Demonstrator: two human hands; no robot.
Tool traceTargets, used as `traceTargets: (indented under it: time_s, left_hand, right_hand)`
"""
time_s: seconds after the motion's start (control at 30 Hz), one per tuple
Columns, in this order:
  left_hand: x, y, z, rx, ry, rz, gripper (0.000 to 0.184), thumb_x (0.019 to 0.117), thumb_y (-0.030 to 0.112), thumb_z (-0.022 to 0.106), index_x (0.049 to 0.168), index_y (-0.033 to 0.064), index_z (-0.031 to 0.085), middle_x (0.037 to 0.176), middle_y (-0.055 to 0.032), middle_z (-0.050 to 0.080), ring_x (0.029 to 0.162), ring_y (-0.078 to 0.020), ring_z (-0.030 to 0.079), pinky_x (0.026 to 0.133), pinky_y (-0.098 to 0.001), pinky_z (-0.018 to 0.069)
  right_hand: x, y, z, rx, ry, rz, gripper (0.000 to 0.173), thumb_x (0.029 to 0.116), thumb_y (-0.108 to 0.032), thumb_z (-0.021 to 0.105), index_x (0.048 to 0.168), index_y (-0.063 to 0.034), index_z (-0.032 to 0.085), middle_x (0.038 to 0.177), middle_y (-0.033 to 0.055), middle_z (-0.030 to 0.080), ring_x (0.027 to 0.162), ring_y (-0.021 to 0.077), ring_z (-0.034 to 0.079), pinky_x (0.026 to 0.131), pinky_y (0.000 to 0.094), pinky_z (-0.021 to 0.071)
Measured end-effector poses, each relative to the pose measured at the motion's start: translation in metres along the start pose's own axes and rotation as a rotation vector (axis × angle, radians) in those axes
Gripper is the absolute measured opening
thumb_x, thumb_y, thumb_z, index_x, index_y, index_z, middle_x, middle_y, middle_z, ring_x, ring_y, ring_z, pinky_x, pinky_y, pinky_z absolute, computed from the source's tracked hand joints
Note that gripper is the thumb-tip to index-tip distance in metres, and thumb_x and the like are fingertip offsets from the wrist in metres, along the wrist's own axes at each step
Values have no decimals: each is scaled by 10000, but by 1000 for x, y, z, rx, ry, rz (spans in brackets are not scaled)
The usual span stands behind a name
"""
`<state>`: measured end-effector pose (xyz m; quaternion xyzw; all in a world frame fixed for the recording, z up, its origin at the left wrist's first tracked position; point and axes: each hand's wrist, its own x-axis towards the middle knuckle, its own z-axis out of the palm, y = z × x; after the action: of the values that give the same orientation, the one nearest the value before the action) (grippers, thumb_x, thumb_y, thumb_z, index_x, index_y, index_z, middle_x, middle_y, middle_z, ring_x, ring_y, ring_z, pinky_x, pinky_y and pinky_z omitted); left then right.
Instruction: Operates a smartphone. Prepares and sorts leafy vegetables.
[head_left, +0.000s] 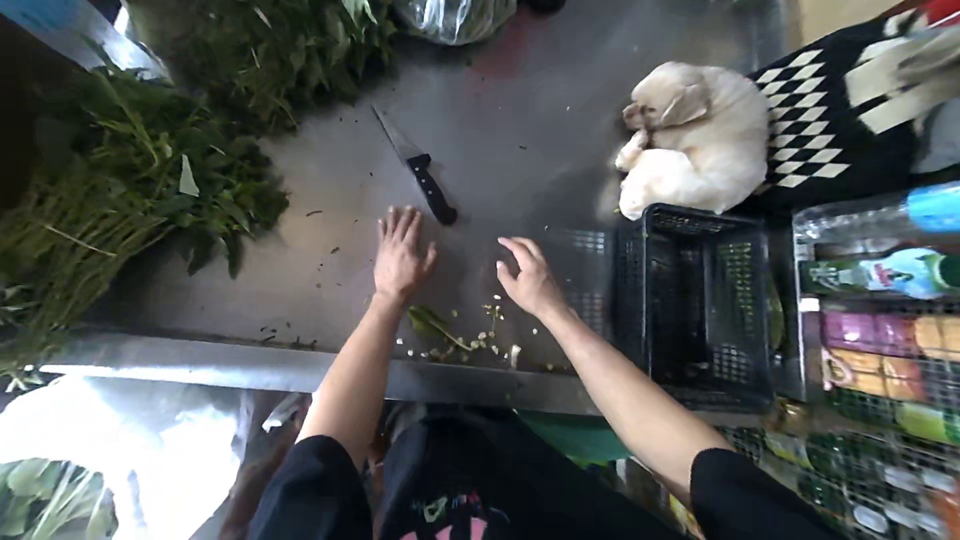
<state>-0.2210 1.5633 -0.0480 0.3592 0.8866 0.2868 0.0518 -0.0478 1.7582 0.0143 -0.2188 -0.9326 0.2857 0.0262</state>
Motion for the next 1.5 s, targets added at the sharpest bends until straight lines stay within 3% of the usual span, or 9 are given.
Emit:
traceTargets:
  time_s: [0.27, 0.4, 0.5, 0.57, 0.73, 0.9, 1.1, 1.27, 1.5]
  left_hand:
    - [-77, 86, -21, -364, -569, 239, 302, 1016, 274, 603, 1202, 81, 742, 1368, -111, 654, 1351, -258, 557, 1160, -443, 422]
    - [-93, 18, -75, -214, -185, 29, 260, 994, 270, 637, 1180, 126, 749, 1327, -52, 672, 1317, -216, 574, 1130, -433, 457]
    - [-109, -57, -126, 174, -31, -484, 523, 978, 431, 612, 1365, 80, 620, 1475, -216, 528, 1422, -414, 440, 1131, -608, 401]
    - [-131, -92, -151, 276, -82, -698, 784, 951, 598, 586, 1505, 54, 471, 1566, -331, 348, 1463, -552, 279, 1140, -716, 285]
    - [-155, -59, -146, 249, -242, -642, 715, 986, 540, 598, 1364, -62, 522, 1378, -375, 489, 1305, -564, 468, 1034, -706, 410]
    - [-141, 39, -97, 101, -379, -573, 709, 965, 484, 659, 1344, -94, 502, 1381, -382, 468, 1249, -552, 518, 998, -671, 468]
    - [-135, 136, -33, -44, -644, -418, 766, 918, 501, 706, 1421, -34, 489, 1394, -300, 506, 1281, -450, 535, 1033, -565, 491]
    - [-146, 128, -50, 9, -621, -271, 726, 866, 502, 765, 1443, 111, 562, 1413, -270, 515, 1275, -488, 503, 969, -649, 473]
    - [-133, 112, -50, 32, -647, -242, 933, 775, 581, 834, 1547, 222, 453, 1437, -269, 466, 1224, -481, 529, 929, -621, 520]
  right_hand:
    - [63, -40, 59, 14, 40, -466, 372, 1019, -133, 530, 1360, -47, 649, 1363, 163, 633, 1321, 278, 577, 1138, 392, 460]
    - [25, -31, 69, -8, -167, -560, 429, 1047, -223, 466, 1426, -85, 611, 1547, 112, 510, 1492, 305, 394, 1246, 502, 292]
    - [-32, -22, 59, 75, -347, -604, 443, 1072, -236, 396, 1428, -80, 611, 1565, 89, 498, 1511, 283, 372, 1255, 515, 277]
    - [-67, -19, 41, 178, -504, -544, 450, 1088, -244, 356, 1393, -74, 641, 1525, 87, 544, 1495, 268, 402, 1259, 473, 289]
    - [-124, 7, -8, 200, -167, -204, 365, 1047, -140, 426, 1226, -2, 712, 1271, 162, 691, 1235, 278, 642, 1069, 427, 519]
    - [-109, 50, -25, -14, 23, 441, 533, 1026, -246, 584, 1508, -43, 479, 1416, 239, 549, 1255, 355, 591, 1047, 492, 508]
    - [-80, 12, 28, -22, 34, 51, 485, 999, -102, 545, 1481, -48, 533, 1388, 239, 564, 1274, 376, 569, 1065, 491, 501]
    - [-123, -24, 21, 118, -335, -171, 312, 949, 7, 579, 1214, -77, 721, 1238, 132, 665, 1207, 282, 612, 1060, 422, 506]
    - [-143, 26, -27, -19, -206, 366, 401, 1065, -288, 513, 1436, -165, 599, 1396, 166, 584, 1258, 324, 598, 1049, 513, 509]
